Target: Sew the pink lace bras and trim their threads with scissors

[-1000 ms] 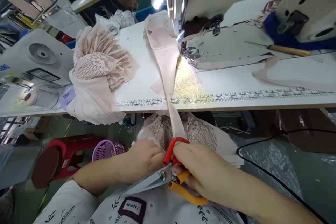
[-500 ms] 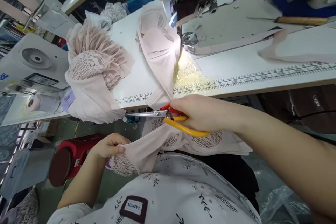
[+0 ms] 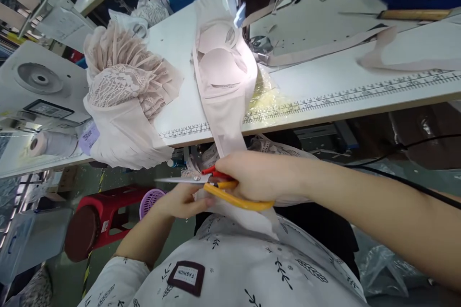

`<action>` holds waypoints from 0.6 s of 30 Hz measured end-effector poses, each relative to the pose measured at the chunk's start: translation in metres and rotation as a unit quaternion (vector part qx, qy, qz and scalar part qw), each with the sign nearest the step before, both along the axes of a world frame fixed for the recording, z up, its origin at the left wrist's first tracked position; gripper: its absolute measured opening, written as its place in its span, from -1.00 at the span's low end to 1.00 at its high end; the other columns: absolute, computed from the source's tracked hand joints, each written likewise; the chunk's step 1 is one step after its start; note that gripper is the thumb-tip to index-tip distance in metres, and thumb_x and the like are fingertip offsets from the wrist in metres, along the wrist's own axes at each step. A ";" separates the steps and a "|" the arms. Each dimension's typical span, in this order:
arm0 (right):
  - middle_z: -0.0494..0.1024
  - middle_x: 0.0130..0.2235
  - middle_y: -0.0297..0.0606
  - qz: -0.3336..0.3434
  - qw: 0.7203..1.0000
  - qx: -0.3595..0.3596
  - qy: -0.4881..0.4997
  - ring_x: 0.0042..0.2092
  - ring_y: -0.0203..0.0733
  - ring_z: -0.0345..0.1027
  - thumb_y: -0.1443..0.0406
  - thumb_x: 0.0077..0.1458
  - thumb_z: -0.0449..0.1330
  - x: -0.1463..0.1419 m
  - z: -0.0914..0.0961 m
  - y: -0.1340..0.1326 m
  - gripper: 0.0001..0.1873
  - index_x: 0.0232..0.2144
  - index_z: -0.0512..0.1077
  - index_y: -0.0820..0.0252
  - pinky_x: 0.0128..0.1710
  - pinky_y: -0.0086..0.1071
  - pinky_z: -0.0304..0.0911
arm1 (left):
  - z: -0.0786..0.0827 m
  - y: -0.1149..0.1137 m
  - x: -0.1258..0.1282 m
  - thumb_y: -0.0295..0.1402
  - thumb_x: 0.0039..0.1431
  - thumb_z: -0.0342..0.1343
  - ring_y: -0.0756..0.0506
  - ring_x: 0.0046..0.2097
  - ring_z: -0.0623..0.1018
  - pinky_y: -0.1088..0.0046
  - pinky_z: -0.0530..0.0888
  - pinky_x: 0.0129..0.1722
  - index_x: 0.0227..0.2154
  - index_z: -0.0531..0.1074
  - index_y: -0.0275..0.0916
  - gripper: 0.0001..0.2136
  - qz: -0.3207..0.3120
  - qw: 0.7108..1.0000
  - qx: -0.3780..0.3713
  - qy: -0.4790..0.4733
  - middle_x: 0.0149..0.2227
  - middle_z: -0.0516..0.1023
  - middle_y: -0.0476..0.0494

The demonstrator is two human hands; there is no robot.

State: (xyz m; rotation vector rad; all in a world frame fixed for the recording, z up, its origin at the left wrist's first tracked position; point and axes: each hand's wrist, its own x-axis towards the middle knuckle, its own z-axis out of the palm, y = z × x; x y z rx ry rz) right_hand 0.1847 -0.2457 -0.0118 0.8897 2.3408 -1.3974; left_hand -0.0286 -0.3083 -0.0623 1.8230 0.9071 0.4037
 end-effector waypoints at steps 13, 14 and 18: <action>0.31 -0.52 -0.37 -0.028 0.997 0.071 0.014 -0.52 -0.27 0.12 0.33 -0.01 0.12 0.015 -0.006 0.023 -0.78 -0.58 0.13 0.13 -0.56 -0.39 0.03 | -0.015 -0.011 0.025 0.06 0.02 0.13 0.08 -0.49 0.20 0.56 0.16 -0.49 -0.47 0.23 -0.27 -0.55 0.209 0.934 -0.263 -0.120 -0.52 0.22 0.04; 0.31 -0.53 -0.37 -0.028 0.997 0.072 0.020 -0.52 -0.28 0.11 0.33 -0.01 0.11 0.015 -0.006 0.023 -0.78 -0.59 0.13 0.13 -0.56 -0.39 0.02 | -0.017 -0.012 0.024 0.07 0.02 0.13 0.07 -0.48 0.19 0.56 0.15 -0.49 -0.48 0.22 -0.27 -0.55 0.213 0.933 -0.263 -0.119 -0.51 0.22 0.04; 0.30 -0.53 -0.37 -0.023 0.997 0.072 0.033 -0.53 -0.29 0.11 0.34 0.01 0.10 0.014 -0.002 0.023 -0.77 -0.60 0.12 0.14 -0.56 -0.39 0.02 | -0.026 -0.014 0.020 0.01 0.05 0.14 0.09 -0.49 0.15 0.56 0.11 -0.48 -0.48 0.22 -0.28 -0.58 0.224 0.925 -0.272 -0.144 -0.52 0.19 0.06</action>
